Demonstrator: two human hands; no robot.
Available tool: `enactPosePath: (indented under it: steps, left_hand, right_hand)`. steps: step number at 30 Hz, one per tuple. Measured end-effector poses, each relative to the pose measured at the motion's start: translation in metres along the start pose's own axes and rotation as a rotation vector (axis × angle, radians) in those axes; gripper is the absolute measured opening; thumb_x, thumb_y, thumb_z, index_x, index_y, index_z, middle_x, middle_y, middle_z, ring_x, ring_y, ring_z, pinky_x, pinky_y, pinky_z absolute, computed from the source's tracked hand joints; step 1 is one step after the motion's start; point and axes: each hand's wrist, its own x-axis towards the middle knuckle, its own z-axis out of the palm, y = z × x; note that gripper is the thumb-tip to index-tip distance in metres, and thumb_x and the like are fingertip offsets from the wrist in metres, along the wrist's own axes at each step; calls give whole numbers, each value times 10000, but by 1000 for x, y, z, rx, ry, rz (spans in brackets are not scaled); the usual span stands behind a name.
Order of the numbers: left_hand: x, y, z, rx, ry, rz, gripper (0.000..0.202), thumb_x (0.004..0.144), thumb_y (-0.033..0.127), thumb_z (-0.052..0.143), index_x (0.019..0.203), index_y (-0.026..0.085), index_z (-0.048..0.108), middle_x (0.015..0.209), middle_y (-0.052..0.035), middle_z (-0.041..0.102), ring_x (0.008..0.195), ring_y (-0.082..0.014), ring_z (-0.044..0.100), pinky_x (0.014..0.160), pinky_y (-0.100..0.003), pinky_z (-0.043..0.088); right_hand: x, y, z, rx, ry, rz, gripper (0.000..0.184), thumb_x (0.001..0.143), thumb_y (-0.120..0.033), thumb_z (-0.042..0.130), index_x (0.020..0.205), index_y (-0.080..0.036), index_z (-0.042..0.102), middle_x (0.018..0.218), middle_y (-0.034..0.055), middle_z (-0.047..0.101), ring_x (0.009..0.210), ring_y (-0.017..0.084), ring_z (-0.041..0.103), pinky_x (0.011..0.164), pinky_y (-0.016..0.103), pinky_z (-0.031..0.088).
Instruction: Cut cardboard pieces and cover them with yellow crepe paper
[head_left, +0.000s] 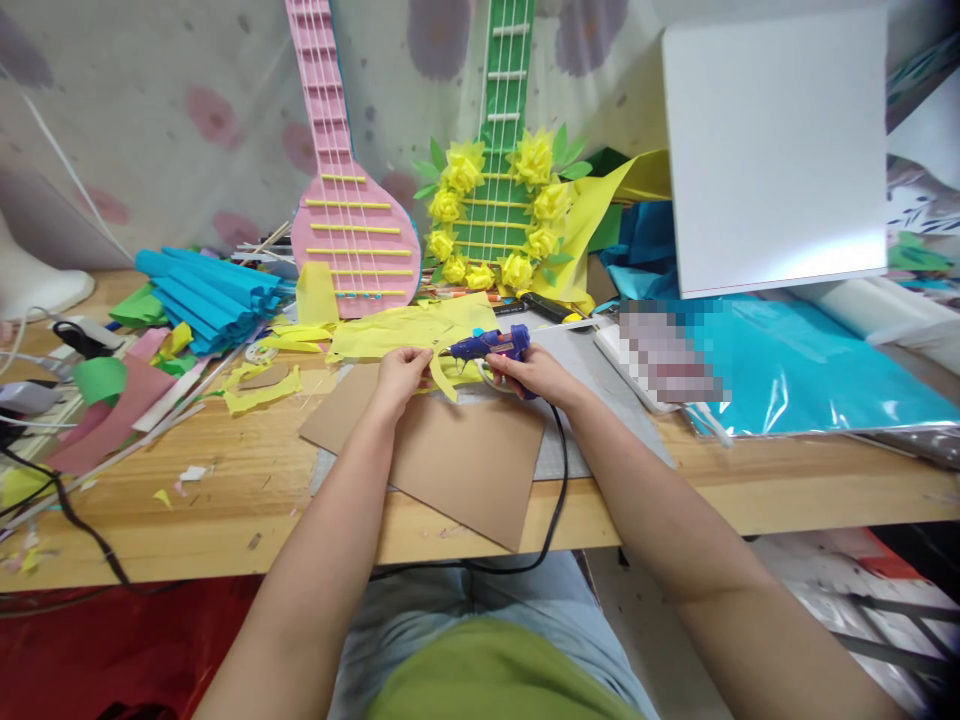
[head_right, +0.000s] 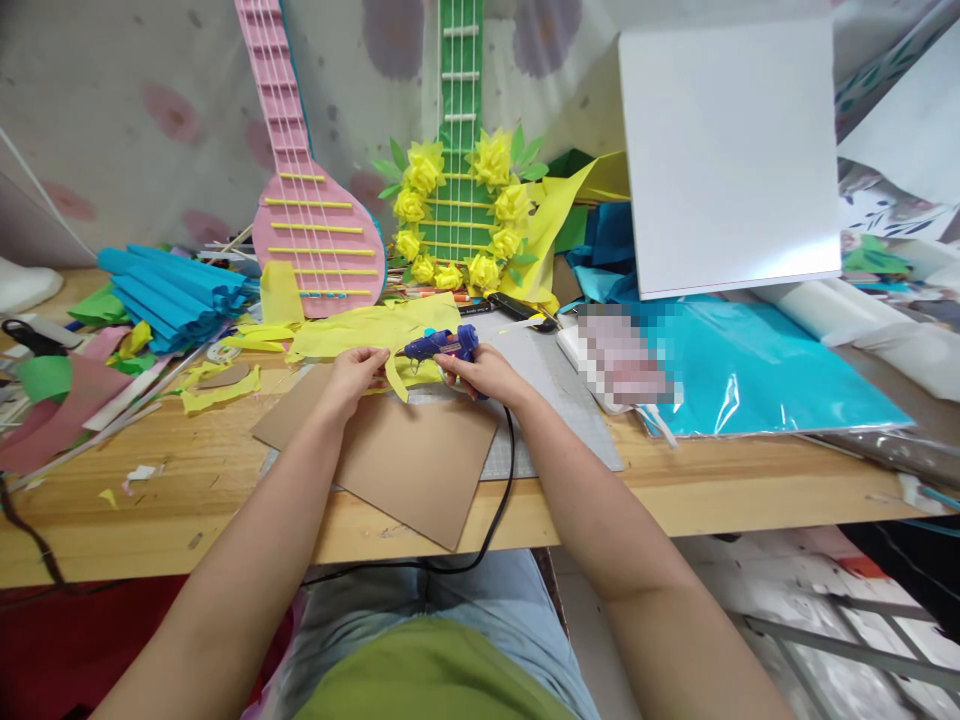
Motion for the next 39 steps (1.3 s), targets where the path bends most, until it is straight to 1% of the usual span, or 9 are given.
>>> enactPosePath:
  steps: [4,10,19,25,29,39]
  left_hand:
    - [0,0,-1,1,-1,-7,156,673,238,645,580,135,575,501,12,557,448,-83,515,433,-195,449]
    - [0,-2,-2,7,-16,17,197,629,295,676,592,128,579,510,9,565,468,-86,523,453,-196,448]
    - [-3,3,0,10,-12,-11,155,655,252,645,584,130,580,516,4,568,474,-96,518,487,-227,455]
    - [-3,2,-1,-5,-14,-20,157,638,242,664,572,129,577,506,7,564,468,-94,522,471,-216,448]
    - [-1,1,-1,-7,-15,-21,138,663,221,634,579,127,578,514,4,569,461,-93,523,463,-217,450]
    - [0,0,-1,-7,-22,-14,130,661,220,616,574,131,578,505,8,564,461,-92,516,463,-214,449]
  right_hand:
    - [0,-1,-1,-7,-10,0,443,685,-583,578,568,-159,532,429,-24,489,337,59,390,353,215,296]
    - [-1,-1,-2,-37,-15,31,423,704,-554,573,591,-148,532,460,-26,496,344,50,401,370,208,309]
    - [1,2,-3,-98,9,28,414,740,-540,544,592,-154,537,363,-36,439,331,66,398,377,209,296]
    - [1,2,-5,-138,38,23,429,736,-562,538,606,-153,551,357,-33,443,333,70,401,385,214,304]
    - [1,2,-6,-150,37,21,434,737,-566,534,609,-153,556,355,-30,444,337,72,403,393,217,307]
    - [2,4,-5,-166,23,20,434,732,-571,535,602,-157,559,365,-28,445,347,80,410,408,230,309]
